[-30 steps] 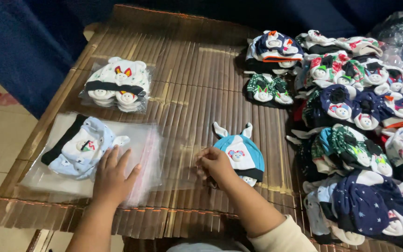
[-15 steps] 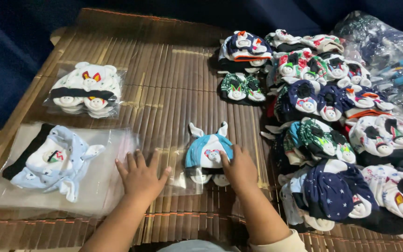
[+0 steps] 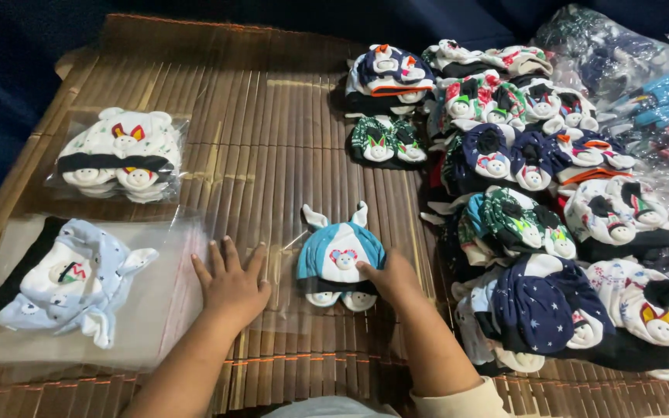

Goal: Packaging small fabric items like baby hats into individual plastic bags

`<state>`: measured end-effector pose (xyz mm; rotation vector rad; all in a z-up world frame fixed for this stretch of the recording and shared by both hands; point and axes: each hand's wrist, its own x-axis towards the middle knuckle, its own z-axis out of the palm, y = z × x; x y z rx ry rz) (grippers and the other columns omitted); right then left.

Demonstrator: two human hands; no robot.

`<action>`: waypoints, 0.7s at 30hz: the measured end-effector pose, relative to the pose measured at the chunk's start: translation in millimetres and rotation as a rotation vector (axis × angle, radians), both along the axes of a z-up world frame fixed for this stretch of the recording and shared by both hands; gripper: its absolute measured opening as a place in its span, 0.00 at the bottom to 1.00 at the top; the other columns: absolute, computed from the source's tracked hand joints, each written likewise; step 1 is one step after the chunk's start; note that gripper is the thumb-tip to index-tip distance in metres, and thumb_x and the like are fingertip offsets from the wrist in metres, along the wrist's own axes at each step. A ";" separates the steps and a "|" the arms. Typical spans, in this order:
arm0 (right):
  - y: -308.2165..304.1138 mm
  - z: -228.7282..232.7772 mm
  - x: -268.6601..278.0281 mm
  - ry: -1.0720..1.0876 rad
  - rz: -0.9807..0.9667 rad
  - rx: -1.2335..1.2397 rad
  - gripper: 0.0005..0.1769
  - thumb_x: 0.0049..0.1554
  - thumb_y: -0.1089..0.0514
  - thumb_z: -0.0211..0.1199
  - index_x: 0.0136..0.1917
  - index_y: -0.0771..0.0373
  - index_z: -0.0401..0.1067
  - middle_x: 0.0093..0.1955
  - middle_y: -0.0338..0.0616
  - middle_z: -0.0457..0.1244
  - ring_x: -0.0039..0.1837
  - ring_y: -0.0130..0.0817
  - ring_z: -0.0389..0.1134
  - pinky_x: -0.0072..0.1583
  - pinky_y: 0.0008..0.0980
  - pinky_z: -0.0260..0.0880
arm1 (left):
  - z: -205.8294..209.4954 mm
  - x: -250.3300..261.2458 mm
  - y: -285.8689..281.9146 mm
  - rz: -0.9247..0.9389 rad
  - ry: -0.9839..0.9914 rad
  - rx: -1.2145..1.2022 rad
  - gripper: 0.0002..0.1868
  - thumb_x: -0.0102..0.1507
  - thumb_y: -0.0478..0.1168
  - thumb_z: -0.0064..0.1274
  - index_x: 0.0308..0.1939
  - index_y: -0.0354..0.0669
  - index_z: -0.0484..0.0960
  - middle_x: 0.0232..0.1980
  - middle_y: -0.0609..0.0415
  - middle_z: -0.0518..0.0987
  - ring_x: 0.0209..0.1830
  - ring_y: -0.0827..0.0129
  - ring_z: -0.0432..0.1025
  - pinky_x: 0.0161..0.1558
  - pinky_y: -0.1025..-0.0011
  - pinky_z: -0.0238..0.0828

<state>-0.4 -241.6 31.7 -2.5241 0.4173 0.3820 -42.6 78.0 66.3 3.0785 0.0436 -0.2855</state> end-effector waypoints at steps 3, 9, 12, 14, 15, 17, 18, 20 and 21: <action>-4.1 -5.3 1.9 -0.073 0.059 0.029 0.41 0.50 0.33 0.69 0.61 0.68 0.71 0.56 0.65 0.68 0.63 0.65 0.69 0.62 0.56 0.71 | 1.3 2.9 -2.7 -0.020 0.039 -0.012 0.38 0.63 0.55 0.41 0.79 0.70 0.52 0.82 0.33 0.46 0.83 0.33 0.35 0.71 0.25 0.17; -42.7 5.5 12.8 -0.121 0.079 0.008 0.33 0.49 0.42 0.73 0.61 0.61 0.70 0.54 0.65 0.67 0.61 0.64 0.70 0.58 0.53 0.72 | 20.1 6.1 -7.7 -0.060 0.163 -0.008 0.40 0.62 0.50 0.42 0.79 0.70 0.52 0.84 0.35 0.41 0.84 0.35 0.29 0.71 0.28 0.08; -64.4 22.6 14.4 -0.097 0.043 -0.064 0.34 0.52 0.39 0.71 0.65 0.57 0.66 0.57 0.62 0.68 0.62 0.59 0.71 0.59 0.51 0.74 | 21.7 10.9 -10.8 -0.110 0.187 -0.029 0.38 0.63 0.46 0.41 0.78 0.70 0.54 0.84 0.36 0.40 0.84 0.35 0.29 0.72 0.28 0.09; -71.4 45.0 11.6 -0.091 0.041 -0.117 0.34 0.56 0.45 0.69 0.69 0.62 0.62 0.58 0.66 0.68 0.62 0.61 0.72 0.60 0.54 0.74 | 24.0 13.7 -15.6 -0.130 0.189 -0.051 0.36 0.63 0.43 0.40 0.77 0.66 0.56 0.84 0.36 0.42 0.84 0.35 0.31 0.72 0.29 0.09; -71.1 51.2 10.8 -0.093 0.039 -0.118 0.34 0.56 0.45 0.69 0.69 0.62 0.62 0.58 0.66 0.68 0.62 0.61 0.72 0.60 0.54 0.74 | 22.1 14.4 -18.3 -0.133 0.188 -0.051 0.36 0.63 0.43 0.40 0.77 0.66 0.56 0.84 0.36 0.42 0.84 0.35 0.31 0.72 0.29 0.09; -70.7 63.0 9.0 -0.030 0.033 -0.111 0.38 0.54 0.40 0.69 0.67 0.66 0.62 0.60 0.70 0.67 0.64 0.66 0.69 0.62 0.58 0.72 | 18.2 16.1 -23.8 -0.191 0.154 -0.031 0.38 0.61 0.46 0.50 0.75 0.69 0.58 0.82 0.37 0.46 0.83 0.33 0.36 0.73 0.27 0.13; -64.9 68.4 6.5 -0.030 0.029 -0.111 0.38 0.54 0.40 0.69 0.67 0.66 0.62 0.60 0.70 0.67 0.64 0.66 0.69 0.62 0.58 0.72 | 18.6 14.8 -28.1 -0.195 0.154 -0.031 0.38 0.61 0.46 0.50 0.75 0.69 0.58 0.82 0.37 0.46 0.83 0.33 0.36 0.73 0.27 0.13; -53.5 78.6 1.9 0.076 0.057 -0.091 0.46 0.51 0.29 0.64 0.67 0.67 0.62 0.65 0.71 0.65 0.70 0.64 0.65 0.69 0.56 0.66 | 19.1 12.2 -36.8 -0.187 0.057 -0.047 0.32 0.60 0.46 0.46 0.70 0.65 0.63 0.77 0.40 0.57 0.81 0.36 0.44 0.74 0.27 0.19; -52.0 77.9 0.3 0.076 0.053 -0.090 0.46 0.51 0.29 0.64 0.67 0.67 0.62 0.65 0.71 0.65 0.70 0.64 0.65 0.69 0.56 0.66 | 12.1 12.8 -39.8 -0.191 0.057 -0.047 0.32 0.60 0.46 0.46 0.70 0.65 0.63 0.77 0.40 0.57 0.81 0.36 0.44 0.74 0.27 0.19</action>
